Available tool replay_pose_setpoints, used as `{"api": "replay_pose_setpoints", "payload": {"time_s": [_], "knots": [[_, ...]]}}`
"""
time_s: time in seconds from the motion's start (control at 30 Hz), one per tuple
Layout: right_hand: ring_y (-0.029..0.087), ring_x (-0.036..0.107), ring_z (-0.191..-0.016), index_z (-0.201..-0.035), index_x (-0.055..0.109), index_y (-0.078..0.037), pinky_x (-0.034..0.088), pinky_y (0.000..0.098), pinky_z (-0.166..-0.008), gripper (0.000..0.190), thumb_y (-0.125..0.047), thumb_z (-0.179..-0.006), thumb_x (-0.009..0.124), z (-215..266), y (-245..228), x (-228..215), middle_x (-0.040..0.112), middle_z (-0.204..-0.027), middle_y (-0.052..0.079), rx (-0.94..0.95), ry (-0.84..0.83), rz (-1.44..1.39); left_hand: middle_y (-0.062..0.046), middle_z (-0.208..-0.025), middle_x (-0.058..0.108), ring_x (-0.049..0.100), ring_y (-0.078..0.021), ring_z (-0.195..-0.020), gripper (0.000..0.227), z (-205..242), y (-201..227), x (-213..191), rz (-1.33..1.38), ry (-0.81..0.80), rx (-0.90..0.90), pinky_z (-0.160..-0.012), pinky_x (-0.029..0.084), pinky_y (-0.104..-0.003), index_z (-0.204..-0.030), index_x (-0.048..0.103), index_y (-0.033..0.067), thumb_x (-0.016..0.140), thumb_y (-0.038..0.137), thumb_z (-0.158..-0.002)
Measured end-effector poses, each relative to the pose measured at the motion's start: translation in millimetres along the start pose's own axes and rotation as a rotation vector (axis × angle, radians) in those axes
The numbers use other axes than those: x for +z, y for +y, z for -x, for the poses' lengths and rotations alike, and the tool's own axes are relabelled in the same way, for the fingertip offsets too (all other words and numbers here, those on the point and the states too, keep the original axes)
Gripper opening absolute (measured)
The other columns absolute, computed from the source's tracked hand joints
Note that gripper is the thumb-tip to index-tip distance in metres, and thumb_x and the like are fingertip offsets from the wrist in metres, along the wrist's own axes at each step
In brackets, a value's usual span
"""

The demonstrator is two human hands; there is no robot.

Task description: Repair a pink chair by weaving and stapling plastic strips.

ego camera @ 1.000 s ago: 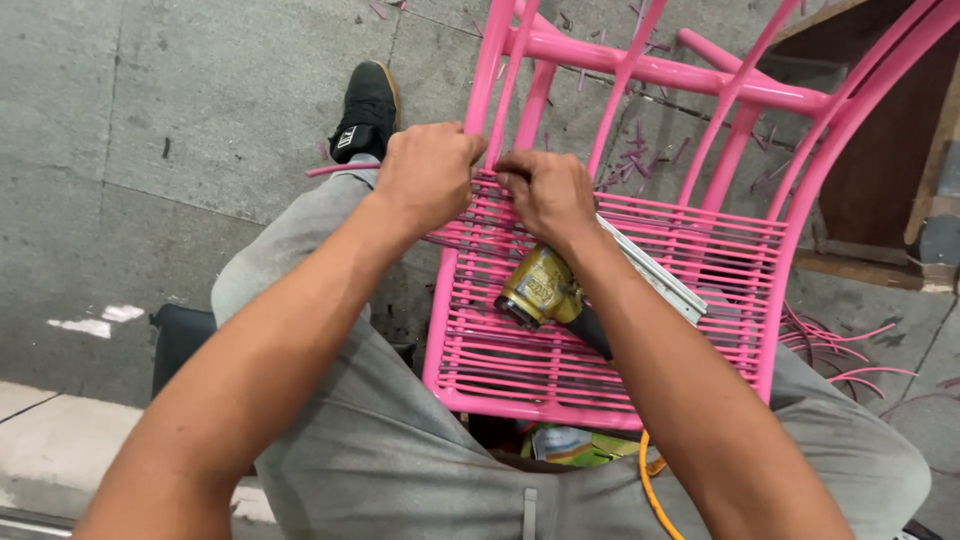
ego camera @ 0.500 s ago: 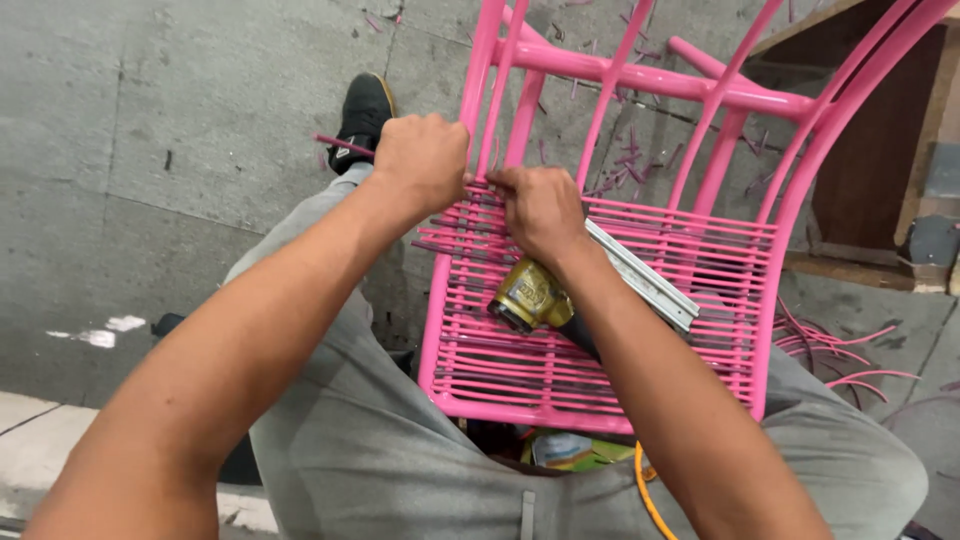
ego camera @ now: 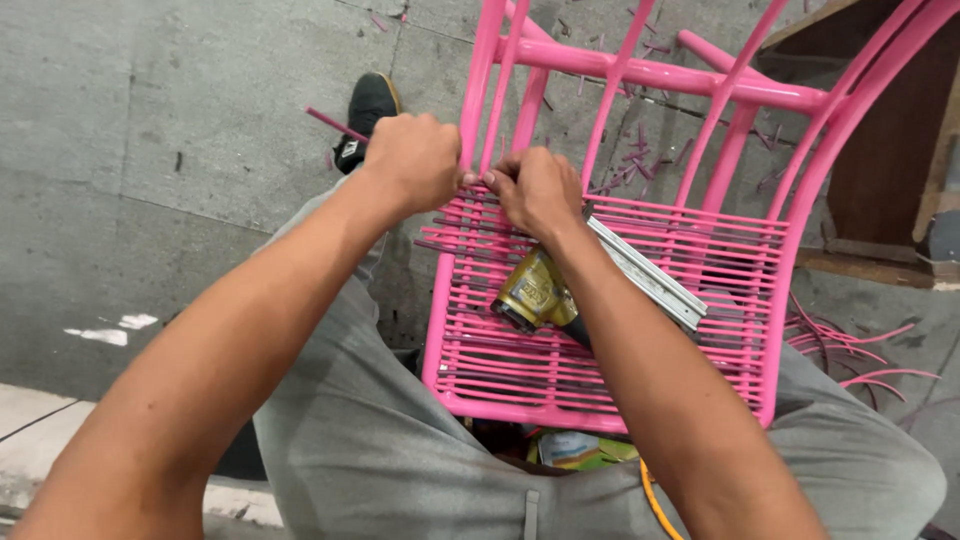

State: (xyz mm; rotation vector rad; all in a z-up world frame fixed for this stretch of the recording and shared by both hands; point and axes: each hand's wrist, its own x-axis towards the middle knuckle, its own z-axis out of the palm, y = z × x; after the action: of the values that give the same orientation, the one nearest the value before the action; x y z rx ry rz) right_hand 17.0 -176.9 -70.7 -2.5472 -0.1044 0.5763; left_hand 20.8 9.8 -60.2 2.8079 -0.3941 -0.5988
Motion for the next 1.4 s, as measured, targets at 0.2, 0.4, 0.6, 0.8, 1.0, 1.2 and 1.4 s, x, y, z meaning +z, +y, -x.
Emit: {"api": "replay_pose_setpoints", "payload": {"time_s": [0.2,0.4,0.6,0.8,1.0,1.2,1.4], "knots": [[0.031,0.075,-0.084,-0.096,0.082,-0.016,0.056,0.0451,-0.078,0.021,-0.034,-0.086,0.077,-7.2,2.5,-1.4,0.076,-0.085,0.014,-0.013,-0.049,0.004,-0.021,-0.099,0.074,0.073,-0.0400,-0.095,0.042,-2.9,2.6,3.1,0.042,-0.013,-0.107,-0.081,0.057,-0.050,-0.098,0.078,0.0091,0.077,0.049,-0.084],[0.027,0.076,-0.082,-0.093,0.082,-0.013,0.057,0.0418,-0.077,0.020,-0.031,-0.086,0.077,-13.0,17.6,-7.0,0.077,-0.084,0.014,-0.018,-0.100,-0.005,-0.018,-0.104,0.075,0.074,-0.0365,-0.098,0.033,-18.6,11.6,-0.8,-0.023,-0.073,-0.146,-0.080,0.059,-0.048,-0.101,0.079,0.0120,0.078,0.035,-0.077],[0.011,0.070,-0.085,-0.108,0.077,-0.004,0.056,0.0290,-0.077,0.021,-0.019,-0.097,0.070,60.6,62.5,-64.4,0.078,-0.096,0.009,-0.118,0.266,-0.373,-0.018,-0.106,0.075,0.074,-0.0366,-0.100,0.032,-16.1,9.9,2.9,-0.010,-0.125,-0.129,-0.080,0.059,-0.048,-0.103,0.079,0.0129,0.075,0.029,-0.075],[0.030,0.069,-0.083,-0.128,0.062,0.001,0.054,0.0412,-0.072,0.056,-0.034,-0.087,0.079,153.4,41.2,-82.4,0.072,-0.094,0.020,0.013,0.082,0.057,-0.019,-0.112,0.075,0.072,-0.0367,-0.106,0.039,-22.2,10.1,-2.2,-0.004,-0.145,-0.156,-0.084,0.059,-0.048,-0.108,0.078,0.0108,0.076,0.024,-0.071],[0.051,0.065,-0.098,-0.151,0.021,0.011,0.055,0.0538,-0.078,0.113,-0.041,-0.073,0.085,167.7,51.5,-34.3,0.061,-0.120,0.035,-0.275,0.049,0.282,-0.019,-0.117,0.073,0.071,-0.0355,-0.111,0.046,-26.6,9.4,-8.0,0.055,-0.231,-0.244,-0.089,0.058,-0.049,-0.113,0.077,0.0107,0.079,0.023,-0.069],[0.047,0.068,-0.092,-0.159,0.018,0.007,0.054,0.0548,-0.082,0.104,-0.024,-0.079,0.076,157.1,41.7,-51.7,0.069,-0.103,0.029,-0.050,-0.199,0.335,-0.017,-0.118,0.074,0.071,-0.0330,-0.112,0.048,-37.6,11.7,-6.0,0.098,-0.266,-0.242,-0.090,0.057,-0.049,-0.116,0.077,0.0122,0.079,0.020,-0.069],[0.025,0.065,-0.071,-0.115,0.059,0.001,0.055,0.0425,-0.064,0.068,-0.063,-0.093,0.060,130.7,17.0,-91.0,0.066,-0.083,0.009,-0.001,-0.309,-0.437,-0.013,-0.123,0.073,0.070,-0.0298,-0.116,0.049,-38.8,12.4,-2.8,0.132,-0.279,-0.226,-0.092,0.056,-0.047,-0.121,0.075,0.0144,0.079,0.026,-0.073]]}}
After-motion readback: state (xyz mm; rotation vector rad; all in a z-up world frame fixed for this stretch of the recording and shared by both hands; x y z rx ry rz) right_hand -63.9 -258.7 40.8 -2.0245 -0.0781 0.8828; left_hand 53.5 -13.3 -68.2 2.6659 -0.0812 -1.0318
